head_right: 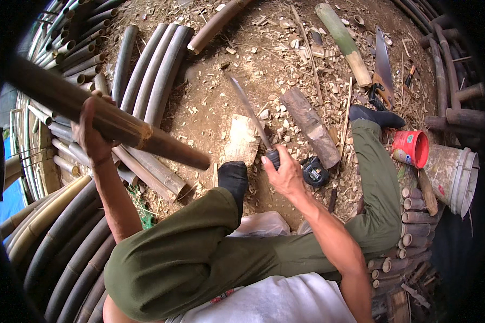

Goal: The person shaves a long bamboo pole using a large knife while sitting on the ground among other bamboo poles.

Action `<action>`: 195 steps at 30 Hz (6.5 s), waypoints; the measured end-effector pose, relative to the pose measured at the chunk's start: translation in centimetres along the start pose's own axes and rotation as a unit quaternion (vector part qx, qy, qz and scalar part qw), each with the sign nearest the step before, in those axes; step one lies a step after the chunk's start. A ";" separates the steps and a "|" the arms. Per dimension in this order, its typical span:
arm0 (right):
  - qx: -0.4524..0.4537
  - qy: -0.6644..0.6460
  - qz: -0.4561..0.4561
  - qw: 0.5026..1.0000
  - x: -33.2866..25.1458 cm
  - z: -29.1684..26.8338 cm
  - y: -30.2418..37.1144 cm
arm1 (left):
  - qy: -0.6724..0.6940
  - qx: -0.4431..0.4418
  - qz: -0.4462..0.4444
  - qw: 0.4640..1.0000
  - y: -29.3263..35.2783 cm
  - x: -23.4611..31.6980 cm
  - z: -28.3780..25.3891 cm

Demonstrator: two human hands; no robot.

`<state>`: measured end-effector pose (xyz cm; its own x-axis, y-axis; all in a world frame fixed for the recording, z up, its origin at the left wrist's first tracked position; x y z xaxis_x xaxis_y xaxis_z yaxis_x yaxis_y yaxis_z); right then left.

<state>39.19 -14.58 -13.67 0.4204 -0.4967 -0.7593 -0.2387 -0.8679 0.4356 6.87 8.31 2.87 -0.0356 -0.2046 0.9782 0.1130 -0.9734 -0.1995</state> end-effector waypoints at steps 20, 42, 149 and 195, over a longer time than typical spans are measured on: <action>0.009 0.032 -0.048 0.998 -0.5 3.7 -0.2 | 0.093 0.180 -0.069 0.977 1.9 -8.8 -11.9; -0.061 0.086 0.037 0.994 3.2 4.9 -0.7 | 0.186 0.017 0.033 0.982 2.9 -4.7 -9.9; 0.085 -0.156 -0.180 0.967 -3.9 2.1 -1.2 | 0.283 -0.068 0.030 0.956 -1.6 -4.3 -14.1; -0.069 0.071 0.056 0.993 6.6 6.2 -1.9 | 0.272 -0.081 0.016 0.959 -1.1 -2.6 -11.4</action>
<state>36.95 -16.24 -22.47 0.5201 -0.5756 -0.6309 -0.1720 -0.7942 0.5828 -4.48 8.76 -0.11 -0.5527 -0.2160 0.8049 -0.0306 -0.9599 -0.2786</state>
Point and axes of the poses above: each hand's wrist, its own y-axis away from the middle knuckle, its own z-axis out of the palm, x = y × z, the point moved 5 cm from there along -y, towards the middle knuckle, and after that the axes turned 7 degrees about z, right-handed, at the moved point
